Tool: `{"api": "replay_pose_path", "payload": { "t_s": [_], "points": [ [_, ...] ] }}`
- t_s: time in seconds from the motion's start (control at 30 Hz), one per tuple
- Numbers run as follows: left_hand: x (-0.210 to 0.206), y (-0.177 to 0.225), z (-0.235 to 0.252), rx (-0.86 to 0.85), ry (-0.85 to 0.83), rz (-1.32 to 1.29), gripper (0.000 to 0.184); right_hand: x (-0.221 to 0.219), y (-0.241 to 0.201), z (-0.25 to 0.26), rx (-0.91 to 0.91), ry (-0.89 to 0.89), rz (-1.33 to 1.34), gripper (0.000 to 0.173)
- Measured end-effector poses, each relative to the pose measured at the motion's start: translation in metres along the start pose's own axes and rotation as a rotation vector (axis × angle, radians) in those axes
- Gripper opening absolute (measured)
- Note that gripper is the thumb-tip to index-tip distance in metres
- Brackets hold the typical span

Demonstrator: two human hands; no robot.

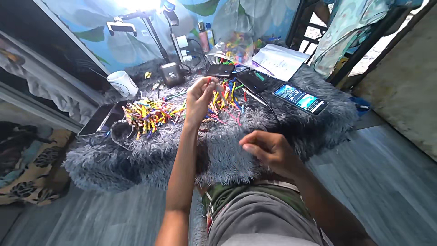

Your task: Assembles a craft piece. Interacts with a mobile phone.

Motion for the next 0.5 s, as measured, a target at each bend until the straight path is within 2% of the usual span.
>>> {"api": "replay_pose_path", "payload": {
  "t_s": [0.07, 0.17, 0.23, 0.4, 0.5],
  "points": [
    [-0.015, 0.019, -0.026, 0.096, -0.069, -0.110, 0.021, 0.012, -0.007, 0.012, 0.001, 0.128, -0.037, 0.022],
    [-0.036, 0.037, -0.065, 0.177, -0.189, -0.152, 0.024, 0.023, -0.019, 0.028, 0.122, 0.270, -0.117, 0.028],
    [-0.047, 0.043, -0.079, 0.198, -0.247, -0.208, 0.022, 0.026, -0.025, 0.034, 0.180, 0.283, -0.156, 0.030],
    [-0.056, 0.049, -0.096, 0.237, -0.300, -0.334, 0.025, 0.029, -0.024, 0.026, 0.174, 0.204, -0.106, 0.015],
    [-0.058, 0.052, -0.099, 0.288, -0.350, -0.451, 0.028, 0.032, -0.025, 0.020, 0.267, 0.247, -0.115, 0.013]
  ]
}}
Point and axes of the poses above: each hand's wrist, its own z-axis towards the middle knuckle, its own x-axis out of the back of the hand, y = z × x, the point moved 4 cm from there along z, towards the middle knuckle, and after that the axes turned 8 degrees about -z, right-handed, at the moved point
